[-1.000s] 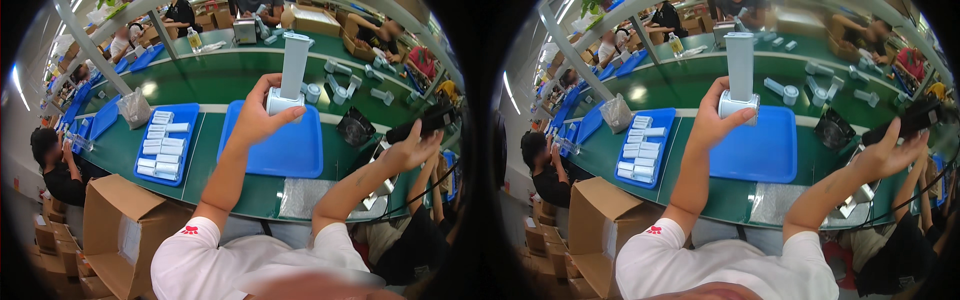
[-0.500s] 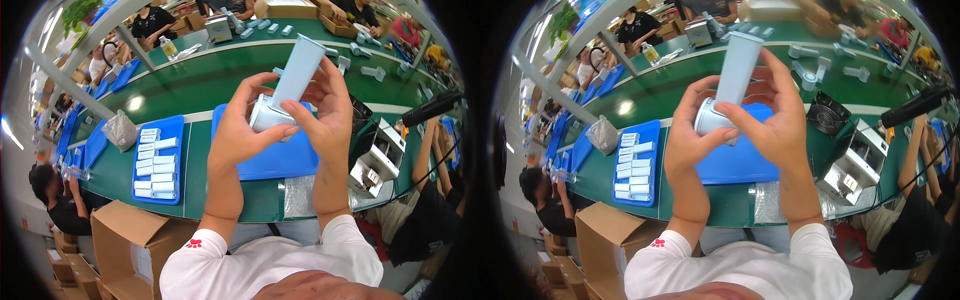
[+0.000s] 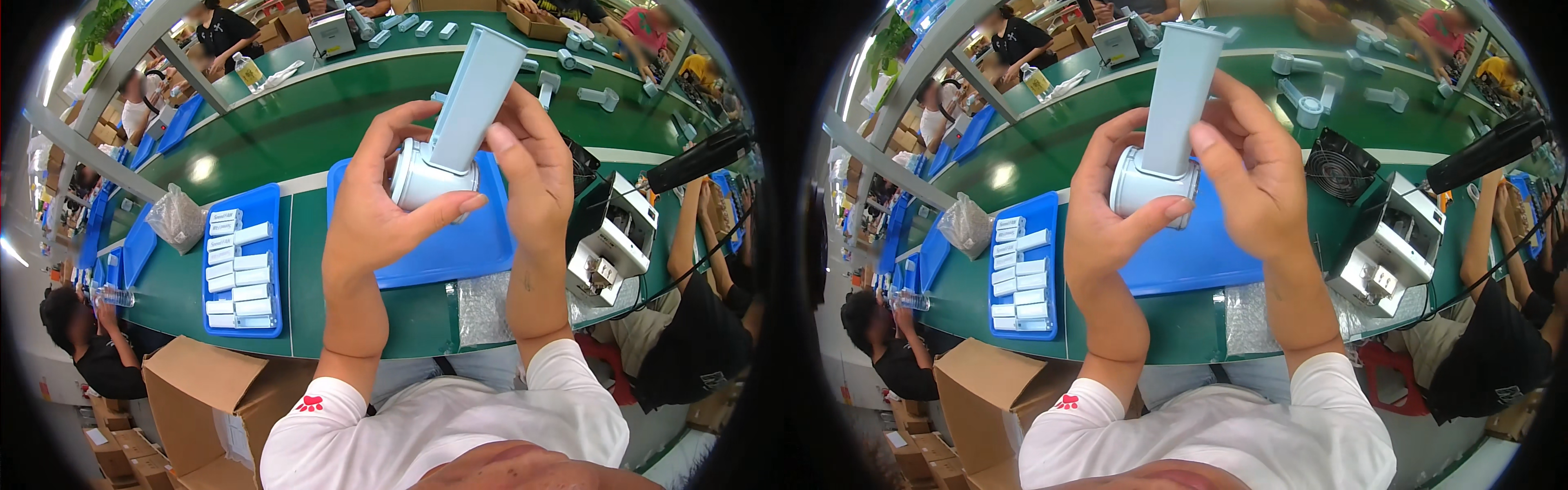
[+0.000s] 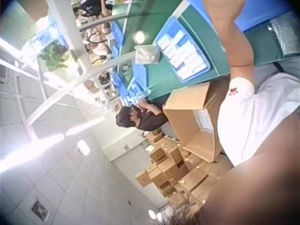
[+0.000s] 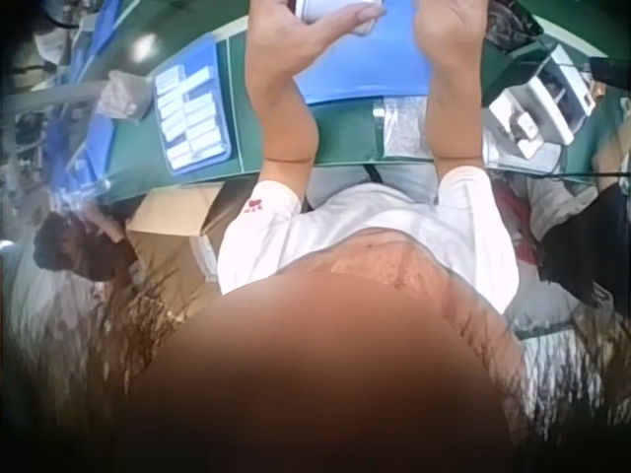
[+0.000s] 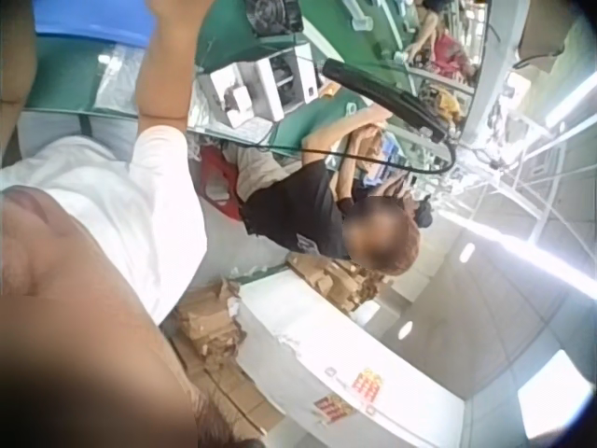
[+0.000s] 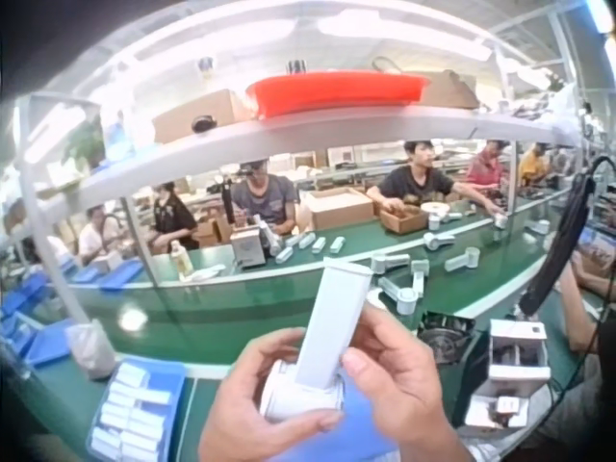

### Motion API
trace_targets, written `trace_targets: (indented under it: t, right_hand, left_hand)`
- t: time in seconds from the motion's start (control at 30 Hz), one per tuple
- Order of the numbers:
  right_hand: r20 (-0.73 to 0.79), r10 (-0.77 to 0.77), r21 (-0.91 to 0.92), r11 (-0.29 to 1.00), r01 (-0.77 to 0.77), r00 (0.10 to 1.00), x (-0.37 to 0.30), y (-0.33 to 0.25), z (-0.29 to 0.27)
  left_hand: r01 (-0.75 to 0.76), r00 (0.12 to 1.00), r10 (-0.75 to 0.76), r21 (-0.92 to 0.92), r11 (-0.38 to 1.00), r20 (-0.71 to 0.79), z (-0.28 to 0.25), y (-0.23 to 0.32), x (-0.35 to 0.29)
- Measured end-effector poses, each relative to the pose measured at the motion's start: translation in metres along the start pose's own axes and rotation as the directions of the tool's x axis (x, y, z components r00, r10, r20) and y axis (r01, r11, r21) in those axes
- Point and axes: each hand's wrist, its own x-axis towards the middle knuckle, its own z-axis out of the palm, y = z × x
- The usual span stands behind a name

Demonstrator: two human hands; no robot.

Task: The person assembles a small portable fan by inserting a cylindrical motor unit into a light blue plastic housing. They use a handheld black tool to secure the components, then attach a green foam filter and a white fan blade cover. The person handles multiple fan units one at a time, placing finished items into a blue tray.

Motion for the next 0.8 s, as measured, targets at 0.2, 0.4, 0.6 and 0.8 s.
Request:
trace_targets:
  t: [0.2,0.4,0.6,0.8]
  right_hand:
    - [-0.008,-0.054,-0.076,0.996,0.053,0.999,-0.002,0.004,0.003]
    - [-0.039,-0.062,-0.074,0.996,0.059,0.997,0.0,0.001,0.003]
    - [-0.033,-0.056,-0.072,0.996,0.054,0.998,-0.001,0.002,0.0]
    - [-0.048,-0.067,-0.066,0.996,0.064,0.997,-0.001,0.002,0.0]
  left_hand:
    - [-0.041,0.998,0.045,0.115,0.993,-0.032,0.001,-0.003,-0.002]
    - [-0.15,0.985,0.165,0.227,0.962,-0.049,0.007,-0.004,-0.003]
    - [-0.152,0.984,0.172,0.265,0.952,-0.054,0.008,-0.004,-0.004]
    - [-0.203,0.973,0.225,0.263,0.943,-0.057,0.01,-0.005,-0.001]
